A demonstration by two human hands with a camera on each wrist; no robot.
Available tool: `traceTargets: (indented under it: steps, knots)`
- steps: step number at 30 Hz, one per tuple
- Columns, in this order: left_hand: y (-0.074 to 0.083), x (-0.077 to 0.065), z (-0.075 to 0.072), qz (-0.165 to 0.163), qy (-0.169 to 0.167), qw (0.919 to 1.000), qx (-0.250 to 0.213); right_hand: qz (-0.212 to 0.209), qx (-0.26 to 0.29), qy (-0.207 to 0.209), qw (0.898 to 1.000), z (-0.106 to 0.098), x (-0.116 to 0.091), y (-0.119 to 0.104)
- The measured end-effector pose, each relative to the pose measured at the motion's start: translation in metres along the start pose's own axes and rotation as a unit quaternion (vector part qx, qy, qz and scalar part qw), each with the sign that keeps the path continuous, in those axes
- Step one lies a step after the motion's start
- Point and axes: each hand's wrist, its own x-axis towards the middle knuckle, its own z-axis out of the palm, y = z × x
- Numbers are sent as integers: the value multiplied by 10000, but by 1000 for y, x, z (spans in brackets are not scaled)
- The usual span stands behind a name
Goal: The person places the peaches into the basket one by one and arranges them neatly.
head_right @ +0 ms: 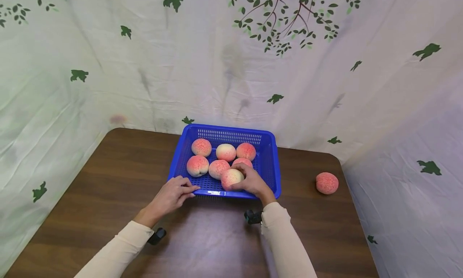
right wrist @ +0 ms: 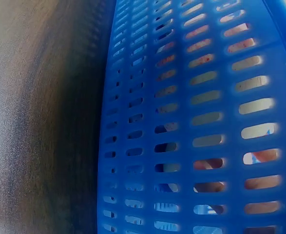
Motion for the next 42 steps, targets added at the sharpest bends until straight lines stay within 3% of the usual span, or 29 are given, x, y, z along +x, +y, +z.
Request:
traceTargets:
  steps: [11, 18, 30, 36, 42]
  knots:
    - [1, 0, -1, -59, -131, 9999, 36, 17, -304, 167, 9994, 3, 1, -1]
    - [1, 0, -1, -60, -123, 9999, 15, -192, -1097, 261, 9934, 5, 1, -2]
    - [2, 1, 0, -112, -75, 9999, 58, 305, -741, 781, 9937, 5, -3, -6]
    - [2, 1, 1, -86, -116, 9999, 38, 118, -577, 968, 9936, -5, -9, 0]
    - [2, 1, -1, -90, -163, 9998, 49, -82, 290, 1097, 9935, -27, -19, 10]
